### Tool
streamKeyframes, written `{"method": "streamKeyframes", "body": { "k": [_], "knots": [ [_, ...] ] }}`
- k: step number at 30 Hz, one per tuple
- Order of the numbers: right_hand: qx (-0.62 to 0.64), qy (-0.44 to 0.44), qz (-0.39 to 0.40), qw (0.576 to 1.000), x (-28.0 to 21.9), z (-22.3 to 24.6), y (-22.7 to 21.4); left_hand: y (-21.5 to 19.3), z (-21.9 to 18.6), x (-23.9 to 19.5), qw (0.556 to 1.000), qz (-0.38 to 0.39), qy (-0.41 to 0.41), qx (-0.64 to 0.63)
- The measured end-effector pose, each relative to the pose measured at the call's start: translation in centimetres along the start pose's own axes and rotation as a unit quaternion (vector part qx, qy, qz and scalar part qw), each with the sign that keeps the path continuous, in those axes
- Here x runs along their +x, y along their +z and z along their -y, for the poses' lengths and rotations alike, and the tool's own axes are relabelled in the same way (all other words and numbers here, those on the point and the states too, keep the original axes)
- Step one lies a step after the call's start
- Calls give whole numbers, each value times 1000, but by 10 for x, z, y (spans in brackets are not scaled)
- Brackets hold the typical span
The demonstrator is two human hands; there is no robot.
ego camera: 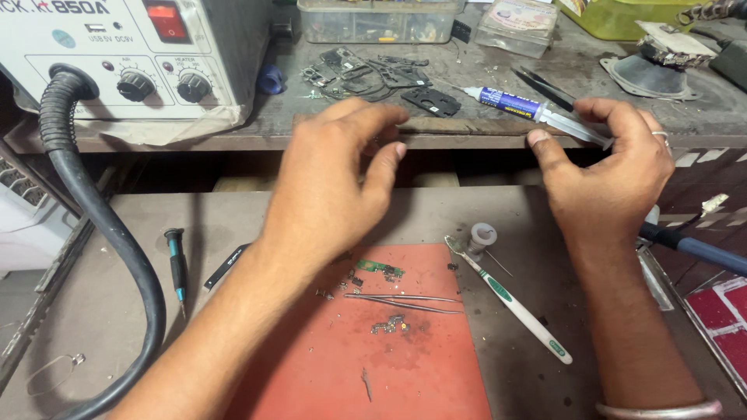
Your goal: The person uses a soldering iron and tweezers to work on a small circuit board placed on a red mat. They apply flux paste from a syringe and use a hot air rework station to heat the components. The person repeatedly cleans the soldering iron tip on a sponge and adjusts the hot air gun settings.
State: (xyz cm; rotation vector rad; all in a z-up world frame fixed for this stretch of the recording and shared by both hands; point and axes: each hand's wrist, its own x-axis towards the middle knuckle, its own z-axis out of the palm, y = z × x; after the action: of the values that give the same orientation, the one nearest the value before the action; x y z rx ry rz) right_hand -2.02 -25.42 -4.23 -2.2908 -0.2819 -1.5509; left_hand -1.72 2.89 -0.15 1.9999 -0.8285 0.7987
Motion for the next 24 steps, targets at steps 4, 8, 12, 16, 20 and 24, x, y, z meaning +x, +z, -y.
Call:
{"method": "streamKeyframes", "body": {
  "k": [4,8,12,16,20,24],
  "knots": [
    [-18,-18,7,1000,1,1,-3,-14,5,-5,1000,-2,-10,12],
    [-29,-41,0,999,-1,9,-6,-22,5,-13,1000,5,-12,14],
    [-44,-48,12,998,-7,31,-17,-24,-3,-22,998,12,-52,-16],
    [-6,-22,35,999,-12,68,-30,-22,-13,-31,996,20,-77,-36],
    [27,7,75,997,-14,103,-39,-14,-21,-40,995,29,-77,-61],
    [96,84,200,971,-20,118,-42,-12,-26,-51,992,49,-84,-85]
  ]
}}
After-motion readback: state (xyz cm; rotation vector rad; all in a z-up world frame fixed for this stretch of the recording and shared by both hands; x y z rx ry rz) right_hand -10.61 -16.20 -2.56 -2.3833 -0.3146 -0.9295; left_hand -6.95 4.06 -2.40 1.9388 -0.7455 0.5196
